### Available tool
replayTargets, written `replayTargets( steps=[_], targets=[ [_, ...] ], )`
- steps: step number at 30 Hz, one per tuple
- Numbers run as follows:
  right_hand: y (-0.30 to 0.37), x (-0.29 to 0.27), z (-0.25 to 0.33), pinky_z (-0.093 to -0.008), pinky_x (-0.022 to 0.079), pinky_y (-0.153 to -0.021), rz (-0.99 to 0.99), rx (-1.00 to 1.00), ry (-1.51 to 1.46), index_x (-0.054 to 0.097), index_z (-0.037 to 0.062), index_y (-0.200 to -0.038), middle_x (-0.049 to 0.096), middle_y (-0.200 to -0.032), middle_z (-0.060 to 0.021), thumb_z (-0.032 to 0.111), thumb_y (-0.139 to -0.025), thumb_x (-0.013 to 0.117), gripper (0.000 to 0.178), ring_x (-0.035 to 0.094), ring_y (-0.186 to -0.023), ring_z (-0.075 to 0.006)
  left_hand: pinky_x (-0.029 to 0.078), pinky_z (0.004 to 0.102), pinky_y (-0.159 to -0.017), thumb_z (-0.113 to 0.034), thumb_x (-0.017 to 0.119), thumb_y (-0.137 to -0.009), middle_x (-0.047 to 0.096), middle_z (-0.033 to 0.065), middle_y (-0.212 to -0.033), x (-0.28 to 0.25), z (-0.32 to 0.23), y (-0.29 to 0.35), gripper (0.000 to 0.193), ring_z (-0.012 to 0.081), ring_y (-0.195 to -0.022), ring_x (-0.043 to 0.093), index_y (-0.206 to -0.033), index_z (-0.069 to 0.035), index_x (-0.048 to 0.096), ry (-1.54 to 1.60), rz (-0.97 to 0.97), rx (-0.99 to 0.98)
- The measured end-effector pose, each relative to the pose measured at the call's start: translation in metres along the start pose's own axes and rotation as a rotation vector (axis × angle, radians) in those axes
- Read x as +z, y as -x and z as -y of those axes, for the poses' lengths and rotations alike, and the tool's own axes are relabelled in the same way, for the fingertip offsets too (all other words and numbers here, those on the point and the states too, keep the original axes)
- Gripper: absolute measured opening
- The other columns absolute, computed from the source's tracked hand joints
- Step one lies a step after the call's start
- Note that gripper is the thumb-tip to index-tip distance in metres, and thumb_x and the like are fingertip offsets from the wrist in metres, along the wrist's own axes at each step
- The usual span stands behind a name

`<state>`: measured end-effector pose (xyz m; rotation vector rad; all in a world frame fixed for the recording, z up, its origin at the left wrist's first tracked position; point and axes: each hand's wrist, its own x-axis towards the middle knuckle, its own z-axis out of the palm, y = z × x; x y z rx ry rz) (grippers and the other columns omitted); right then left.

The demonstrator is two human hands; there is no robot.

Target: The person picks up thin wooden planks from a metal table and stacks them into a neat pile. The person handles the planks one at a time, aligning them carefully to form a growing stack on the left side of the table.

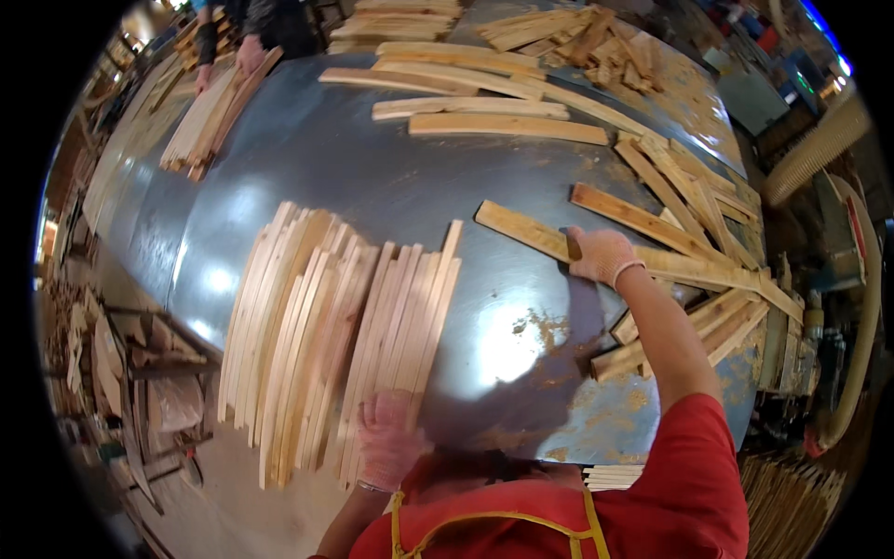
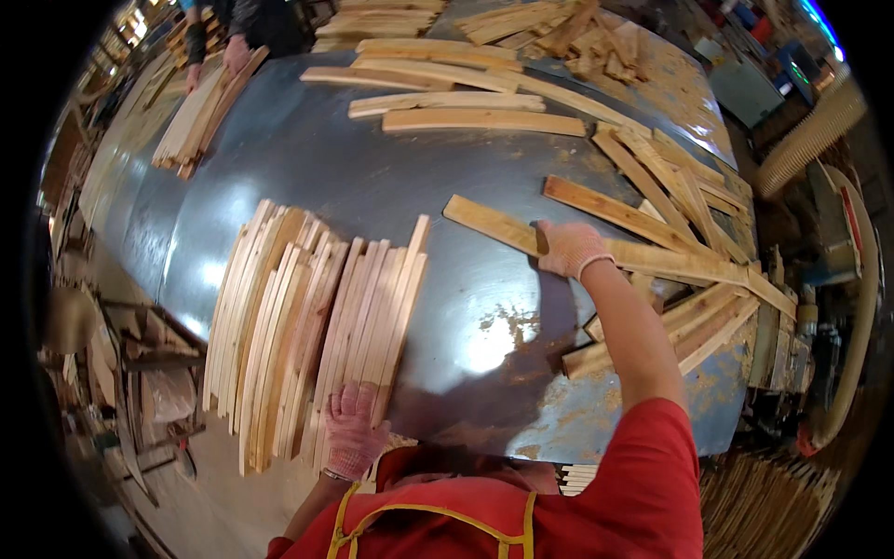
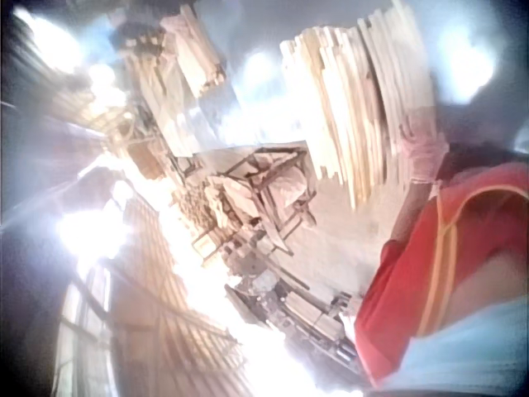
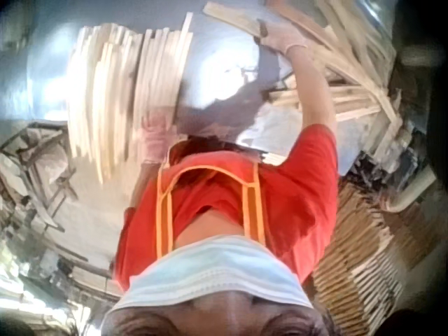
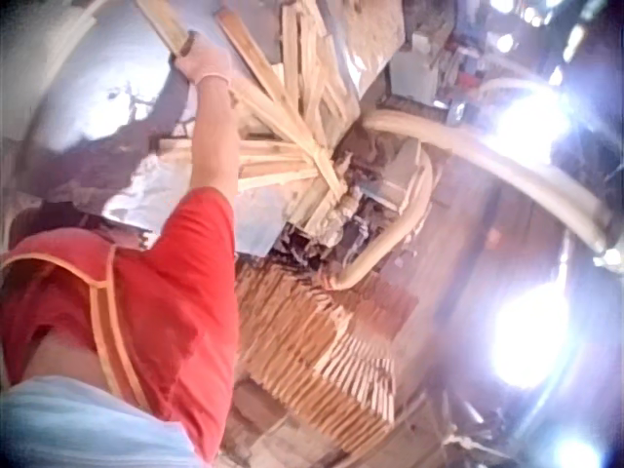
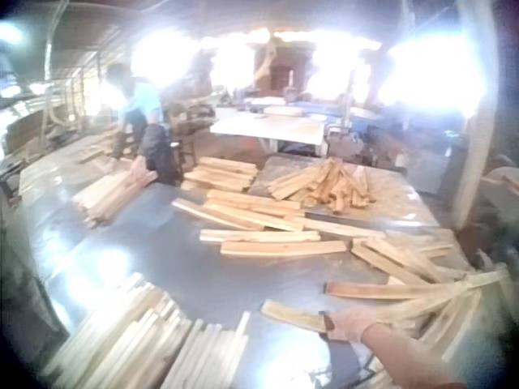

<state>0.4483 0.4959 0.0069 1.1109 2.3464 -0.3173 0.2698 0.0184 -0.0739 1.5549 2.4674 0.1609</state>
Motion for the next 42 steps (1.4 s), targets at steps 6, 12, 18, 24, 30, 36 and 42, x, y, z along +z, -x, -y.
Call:
replayTargets(
  steps=[6, 12, 18, 24, 30, 36, 42],
  targets=[
    [0.038, 0.088, 0.064, -0.0471, 0.059, -0.088, 0.003, 0.06, -0.878, 0.061, -0.0042, -0.142, 0.078, -0.106, -0.0235, 0.051, -0.097, 0.066, 0.071, 0.076, -0.1, -0.0336, 0.04, 0.0591, -0.116, -0.037, 0.087, -0.078, 0.052, 0.0183, -0.149, -0.014, 0.033, 0.036, 0.083, 0.0426, -0.138, 0.05, -0.149, -0.008, 0.053, 0.059, -0.106, -0.193],
    [0.094, 0.141, 0.202, -0.0443, 0.058, -0.098, 0.221, 0.046, -0.886, 0.04, -0.0089, -0.16, 0.074, -0.121, -0.0306, 0.056, -0.101, 0.063, 0.091, 0.074, -0.107, -0.0353, 0.056, 0.0489, -0.098, -0.046, 0.08, -0.088, 0.07, 0.0243, -0.128, 0.0, 0.084, 0.062, 0.078, 0.0428, -0.116, 0.069, -0.151, -0.007, 0.052, 0.395, 0.061, -0.491],
    [0.111, 0.157, 0.224, -0.0466, 0.053, -0.105, 0.229, -0.009, -0.869, 0.029, -0.0046, -0.165, 0.073, -0.13, -0.0302, 0.066, -0.096, 0.066, 0.105, 0.071, -0.123, -0.0435, 0.055, 0.0486, -0.102, -0.055, 0.07, -0.095, 0.076, 0.0205, -0.118, -0.034, 0.091, 0.027, 0.071, 0.0405, -0.112, 0.073, -0.14, -0.001, 0.062, 0.601, 0.542, -0.467],
    [0.074, 0.147, 0.219, -0.0471, 0.053, -0.106, 0.044, -0.031, -0.825, 0.047, -0.0043, -0.154, 0.074, -0.128, -0.0301, 0.061, -0.096, 0.068, 0.09, 0.071, -0.122, -0.0444, 0.056, 0.0506, -0.101, -0.064, 0.071, -0.09, 0.071, 0.0262, -0.126, 0.012, 0.075, -0.07, 0.075, 0.0451, -0.118, 0.07, -0.134, -0.003, 0.068, 0.49, 0.2, -0.39],
    [0.073, 0.159, 0.214, -0.0431, 0.053, -0.107, -0.038, -0.058, -1.225, 0.061, -0.0037, -0.144, 0.074, -0.13, -0.0276, 0.051, -0.096, 0.07, 0.074, 0.071, -0.122, -0.0415, 0.051, 0.0511, -0.11, -0.068, 0.074, -0.085, 0.061, 0.0296, -0.142, -0.018, 0.036, -0.093, 0.089, 0.0461, -0.131, 0.061, -0.14, 0.001, 0.063, 0.502, 0.202, -0.422],
    [0.101, 0.059, 0.188, -0.0416, 0.053, -0.107, -0.422, -0.154, -1.333, 0.06, -0.0041, -0.144, 0.075, -0.127, -0.0225, 0.04, -0.096, 0.074, 0.067, 0.072, -0.12, -0.0337, 0.051, 0.0521, -0.109, -0.045, 0.081, -0.088, 0.064, 0.027, -0.138, -0.12, -0.011, -0.108, 0.071, 0.0433, -0.128, 0.063, -0.142, -0.002, 0.065, 0.544, -0.2, -0.184],
    [0.156, -0.078, 0.161, -0.0376, 0.052, -0.108, -0.914, -0.499, -1.489, 0.055, -0.0026, -0.147, 0.07, -0.133, -0.013, 0.021, -0.091, 0.08, 0.066, 0.065, -0.124, -0.0236, 0.052, 0.0526, -0.107, -0.031, 0.081, -0.09, 0.063, 0.0268, -0.133, -0.214, -0.047, -0.159, 0.072, 0.0426, -0.124, 0.062, -0.152, -0.004, 0.056, 0.772, -0.694, 0.234]
  ],
)
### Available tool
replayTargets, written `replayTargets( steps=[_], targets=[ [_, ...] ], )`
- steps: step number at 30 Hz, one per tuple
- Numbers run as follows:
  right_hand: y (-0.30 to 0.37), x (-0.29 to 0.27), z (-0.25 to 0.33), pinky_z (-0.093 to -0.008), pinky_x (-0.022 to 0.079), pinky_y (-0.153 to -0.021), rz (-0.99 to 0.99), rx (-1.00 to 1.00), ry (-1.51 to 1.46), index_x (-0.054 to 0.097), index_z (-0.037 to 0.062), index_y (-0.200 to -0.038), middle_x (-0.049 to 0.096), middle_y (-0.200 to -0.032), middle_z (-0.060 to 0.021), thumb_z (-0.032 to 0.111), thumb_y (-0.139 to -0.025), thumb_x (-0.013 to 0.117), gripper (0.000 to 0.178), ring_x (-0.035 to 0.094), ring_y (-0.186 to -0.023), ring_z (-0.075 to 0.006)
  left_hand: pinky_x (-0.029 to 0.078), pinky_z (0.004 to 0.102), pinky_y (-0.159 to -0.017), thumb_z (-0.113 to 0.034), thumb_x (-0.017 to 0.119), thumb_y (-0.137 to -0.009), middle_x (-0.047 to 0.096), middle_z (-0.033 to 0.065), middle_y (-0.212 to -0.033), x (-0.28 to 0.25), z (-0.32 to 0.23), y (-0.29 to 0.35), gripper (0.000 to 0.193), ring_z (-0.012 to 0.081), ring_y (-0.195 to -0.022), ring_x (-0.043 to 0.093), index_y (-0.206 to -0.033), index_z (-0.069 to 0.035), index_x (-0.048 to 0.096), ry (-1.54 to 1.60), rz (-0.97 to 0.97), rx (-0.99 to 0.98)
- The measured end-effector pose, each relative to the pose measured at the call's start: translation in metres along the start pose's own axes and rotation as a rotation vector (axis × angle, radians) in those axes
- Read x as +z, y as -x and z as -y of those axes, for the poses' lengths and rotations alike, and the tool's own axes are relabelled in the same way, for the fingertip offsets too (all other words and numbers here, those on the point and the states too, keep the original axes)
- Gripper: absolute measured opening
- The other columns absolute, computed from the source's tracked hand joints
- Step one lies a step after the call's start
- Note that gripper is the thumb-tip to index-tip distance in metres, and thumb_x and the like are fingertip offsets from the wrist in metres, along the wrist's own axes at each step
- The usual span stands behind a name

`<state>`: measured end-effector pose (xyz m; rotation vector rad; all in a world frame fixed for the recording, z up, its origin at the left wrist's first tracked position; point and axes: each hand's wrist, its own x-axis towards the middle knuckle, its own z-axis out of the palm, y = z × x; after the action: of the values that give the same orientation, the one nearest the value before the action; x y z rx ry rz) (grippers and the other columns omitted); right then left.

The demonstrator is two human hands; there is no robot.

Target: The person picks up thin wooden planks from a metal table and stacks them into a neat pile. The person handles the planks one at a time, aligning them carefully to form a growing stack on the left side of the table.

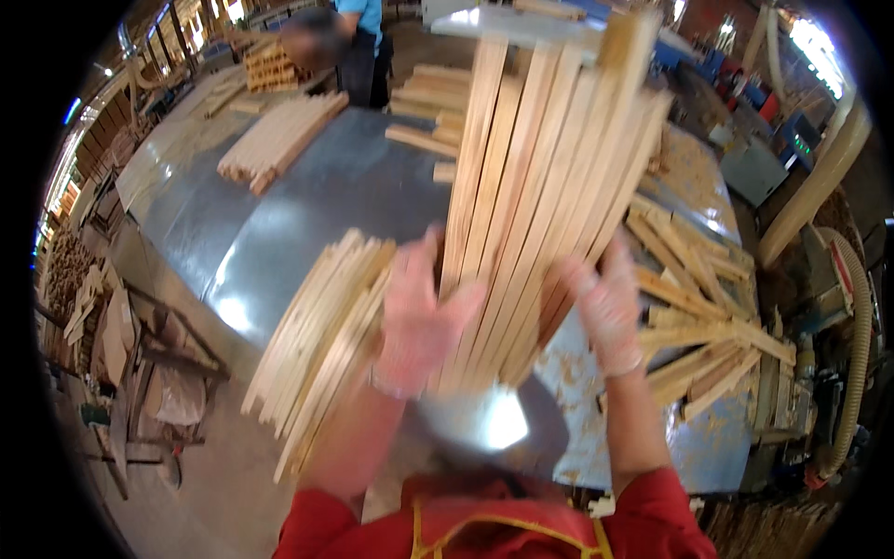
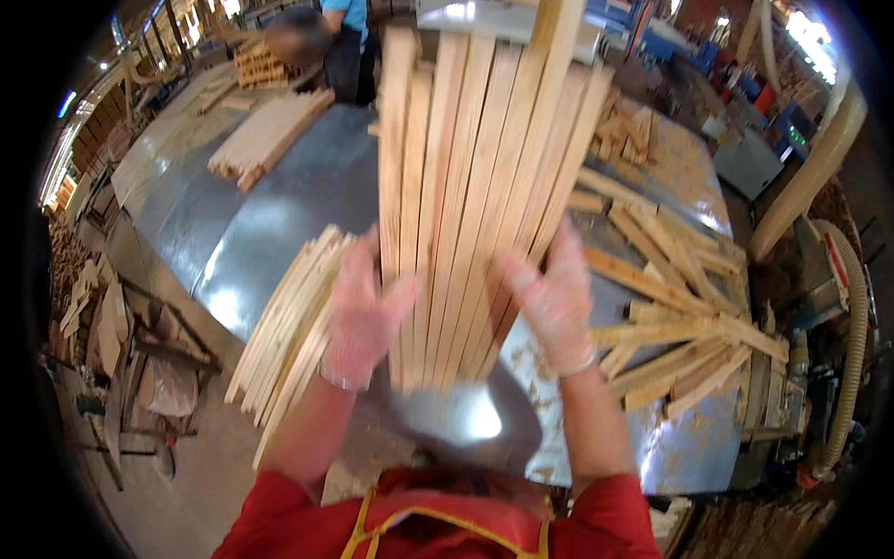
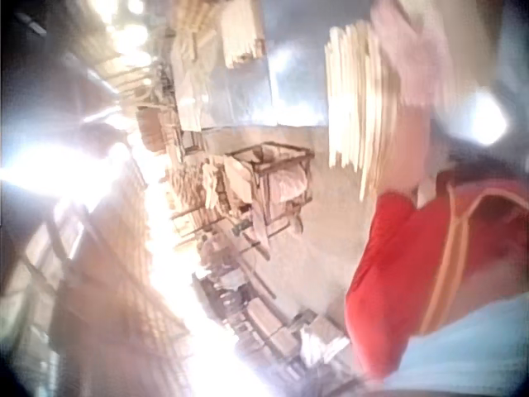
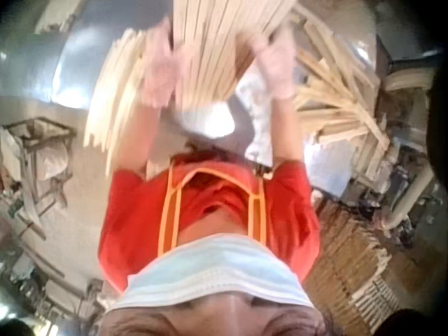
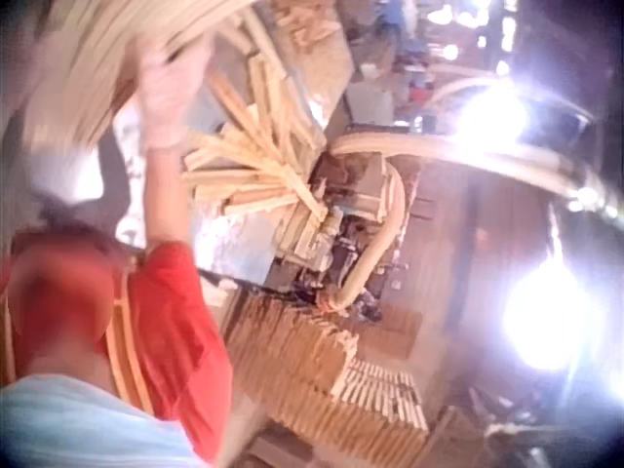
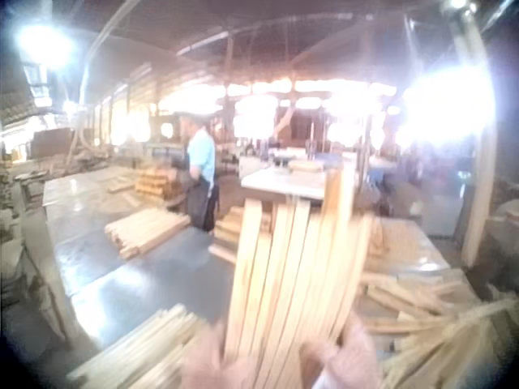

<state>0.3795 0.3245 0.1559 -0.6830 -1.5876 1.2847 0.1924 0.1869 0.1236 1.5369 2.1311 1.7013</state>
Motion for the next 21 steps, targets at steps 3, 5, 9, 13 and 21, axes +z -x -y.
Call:
replayTargets(
  steps=[3, 5, 9, 13, 21],
  targets=[
    [0.014, -0.014, 0.013, -0.0383, 0.052, -0.109, 0.017, -0.109, 0.026, 0.055, -0.0004, -0.149, 0.068, -0.137, -0.0136, 0.021, -0.091, 0.085, 0.068, 0.064, -0.127, -0.0263, 0.052, 0.0484, -0.108, -0.03, 0.084, -0.088, 0.063, 0.0221, -0.141, -0.023, -0.031, -0.012, 0.076, 0.038, -0.128, 0.062, -0.152, -0.002, 0.054, 0.077, 0.156, -0.018],
    [0.028, -0.017, -0.023, -0.0395, 0.053, -0.108, 0.058, -0.122, 0.027, 0.055, 0.0009, -0.15, 0.066, -0.14, -0.0152, 0.023, -0.092, 0.086, 0.069, 0.064, -0.128, -0.0286, 0.05, 0.0445, -0.113, -0.029, 0.08, -0.092, 0.062, 0.017, -0.147, -0.02, 0.009, 0.015, 0.072, 0.0331, -0.137, 0.058, -0.153, -0.002, 0.054, 0.24, 0.338, -0.204],
    [0.111, -0.016, -0.128, -0.042, 0.056, -0.102, -0.009, -0.312, 0.892, 0.056, 0.0045, -0.149, 0.069, -0.133, -0.0153, 0.046, -0.104, 0.073, 0.064, 0.068, -0.111, -0.0317, 0.046, 0.0397, -0.121, -0.024, 0.069, -0.101, 0.057, 0.0112, -0.155, -0.019, 0.062, 0.098, 0.067, 0.0259, -0.147, 0.052, -0.162, -0.007, 0.045, 1.442, 0.414, -0.611],
    [0.188, 0.04, -0.117, -0.043, 0.054, -0.105, -0.117, 0.415, 0.284, 0.055, 0.0039, -0.152, 0.071, -0.124, -0.0197, 0.041, -0.114, 0.056, 0.053, 0.068, -0.117, -0.035, 0.044, 0.0403, -0.123, -0.019, 0.058, -0.104, 0.051, 0.0132, -0.158, -0.016, 0.179, 0.2, 0.07, 0.0293, -0.148, 0.049, -0.168, -0.005, 0.033, 0.55, 0.485, -0.48],
    [0.281, 0.035, -0.197, -0.0514, 0.05, -0.113, 0.598, 0.162, 1.27, 0.053, -0.0074, -0.143, 0.057, -0.151, -0.0243, 0.03, -0.091, 0.07, 0.066, 0.057, -0.136, -0.0458, 0.04, 0.0454, -0.117, -0.017, 0.056, -0.101, 0.059, 0.0102, -0.145, -0.067, 0.155, 0.217, 0.05, 0.0284, -0.139, 0.052, -0.15, -0.009, 0.058, -1.096, 1.075, 0.217]
  ],
)
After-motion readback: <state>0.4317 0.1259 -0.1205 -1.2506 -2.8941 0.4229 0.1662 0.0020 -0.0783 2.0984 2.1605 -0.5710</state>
